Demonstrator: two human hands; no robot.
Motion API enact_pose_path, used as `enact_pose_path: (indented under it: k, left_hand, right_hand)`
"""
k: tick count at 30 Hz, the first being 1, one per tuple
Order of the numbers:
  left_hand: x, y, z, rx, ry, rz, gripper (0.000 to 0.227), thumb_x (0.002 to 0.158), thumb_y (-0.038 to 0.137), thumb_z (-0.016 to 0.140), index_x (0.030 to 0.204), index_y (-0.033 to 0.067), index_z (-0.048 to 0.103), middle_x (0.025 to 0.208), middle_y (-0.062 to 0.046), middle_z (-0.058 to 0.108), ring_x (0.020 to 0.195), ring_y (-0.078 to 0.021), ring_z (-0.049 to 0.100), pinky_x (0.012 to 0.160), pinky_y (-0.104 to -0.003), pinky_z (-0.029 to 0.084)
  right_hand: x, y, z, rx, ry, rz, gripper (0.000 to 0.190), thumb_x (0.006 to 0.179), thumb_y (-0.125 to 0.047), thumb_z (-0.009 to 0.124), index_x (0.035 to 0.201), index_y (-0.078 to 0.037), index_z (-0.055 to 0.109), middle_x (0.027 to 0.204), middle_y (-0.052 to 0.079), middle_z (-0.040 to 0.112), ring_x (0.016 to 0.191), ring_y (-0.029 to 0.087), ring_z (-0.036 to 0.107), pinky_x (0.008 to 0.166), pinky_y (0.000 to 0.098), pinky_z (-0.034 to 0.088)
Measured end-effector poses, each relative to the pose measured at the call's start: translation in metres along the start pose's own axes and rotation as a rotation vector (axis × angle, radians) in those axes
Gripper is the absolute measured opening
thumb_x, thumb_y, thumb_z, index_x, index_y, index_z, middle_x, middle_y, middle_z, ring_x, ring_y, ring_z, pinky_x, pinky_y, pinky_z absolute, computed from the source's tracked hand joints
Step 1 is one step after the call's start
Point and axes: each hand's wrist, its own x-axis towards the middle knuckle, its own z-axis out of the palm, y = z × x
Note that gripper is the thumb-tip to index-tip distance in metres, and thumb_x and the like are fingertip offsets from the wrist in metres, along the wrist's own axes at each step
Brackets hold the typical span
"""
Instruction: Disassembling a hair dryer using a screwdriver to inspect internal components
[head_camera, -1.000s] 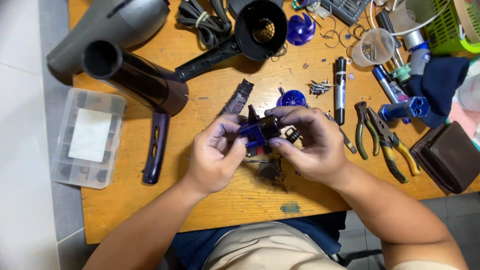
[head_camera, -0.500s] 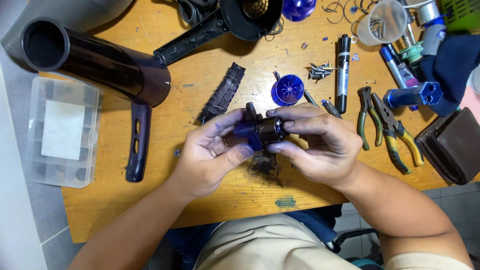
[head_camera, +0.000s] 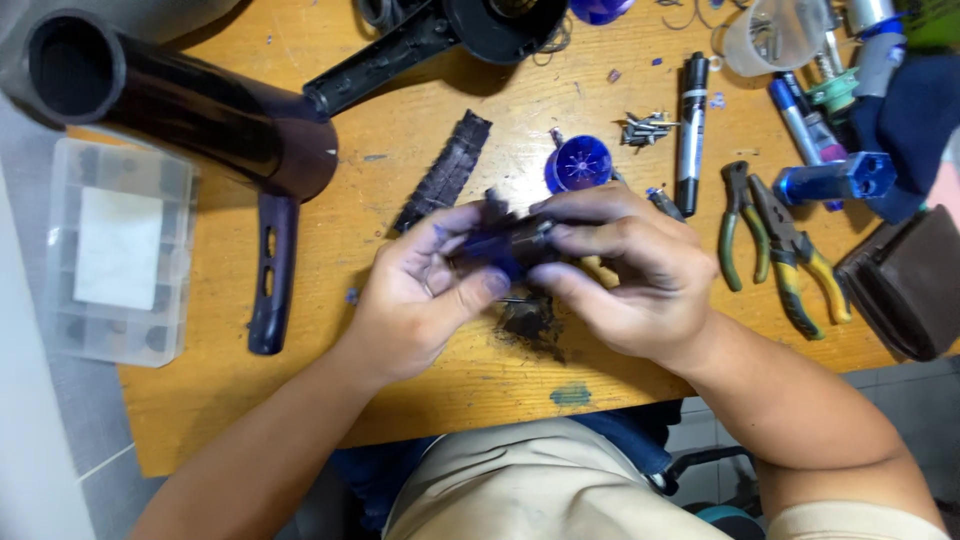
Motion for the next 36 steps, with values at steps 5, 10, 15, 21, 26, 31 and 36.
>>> enact_pose_path:
  k: [5,10,15,21,26,31,36]
  left_hand:
    - [0.003,0.017,0.004,0.113,-0.007,-0.009,0.065,0.096,-0.002,0.086,0.151,0.0068,0.053,0.14,-0.014,0.07,0.131,-0.0211,0.071,0.121,-0.034,0.059]
    - [-0.005,0.034,0.012,0.159,0.043,-0.053,0.064,0.089,-0.003,0.089,0.144,0.0048,0.055,0.147,-0.018,0.071,0.128,-0.0232,0.076,0.114,-0.035,0.066]
    - [-0.004,0.032,0.007,0.173,0.04,-0.074,0.065,0.095,0.004,0.085,0.152,-0.0008,0.055,0.138,-0.018,0.076,0.12,-0.0273,0.082,0.113,-0.037,0.067]
    - [-0.003,0.034,0.003,0.219,-0.066,0.106,0.087,0.106,0.006,0.074,0.178,0.0055,0.024,0.152,-0.026,0.064,0.117,-0.0363,0.084,0.115,-0.048,0.071]
    - [-0.007,0.029,0.002,0.234,-0.093,0.159,0.055,0.113,0.009,0.069,0.163,-0.0008,0.047,0.172,-0.027,0.052,0.13,-0.0315,0.076,0.121,-0.046,0.07]
    - [-0.005,0.032,0.01,0.32,0.002,0.162,0.053,0.102,-0.007,0.079,0.148,0.0049,0.055,0.161,-0.025,0.058,0.146,-0.025,0.066,0.119,-0.034,0.066]
    - [-0.002,0.031,0.01,0.481,0.078,0.181,0.052,0.1,0.003,0.085,0.146,0.0058,0.059,0.153,-0.019,0.065,0.141,-0.0222,0.069,0.122,-0.031,0.058]
  right_hand:
    - [0.01,0.004,-0.036,-0.018,-0.238,-0.075,0.028,0.107,-0.009,0.079,0.126,0.011,0.075,0.124,0.032,0.081,0.116,0.044,0.08,0.111,0.0522,0.07]
    - [0.007,0.017,-0.11,-0.855,-0.333,0.461,0.011,0.122,-0.011,0.079,0.125,0.0,0.083,0.105,0.021,0.083,0.091,0.045,0.076,0.082,0.0556,0.054]
    - [0.008,0.026,-0.109,-0.984,-0.593,0.818,0.029,0.114,-0.038,0.076,0.117,-0.011,0.085,0.102,0.023,0.084,0.096,0.056,0.075,0.08,0.0639,0.055]
    - [0.01,0.03,-0.079,-0.905,-0.595,0.702,0.031,0.117,-0.035,0.073,0.11,-0.005,0.08,0.101,0.024,0.08,0.093,0.057,0.074,0.077,0.0663,0.055]
    - [0.001,0.056,-0.062,-0.902,-0.592,0.7,0.032,0.114,-0.029,0.07,0.106,0.002,0.071,0.107,0.029,0.076,0.089,0.061,0.071,0.071,0.0714,0.054]
    - [0.007,0.052,-0.071,-0.942,-0.612,0.769,0.035,0.116,-0.031,0.061,0.111,0.003,0.063,0.111,0.034,0.074,0.098,0.064,0.07,0.08,0.0739,0.054]
    - [0.017,0.012,-0.075,-0.653,-0.373,0.559,0.017,0.124,-0.004,0.055,0.139,0.003,0.05,0.092,0.031,0.07,0.078,0.054,0.065,0.073,0.0636,0.043]
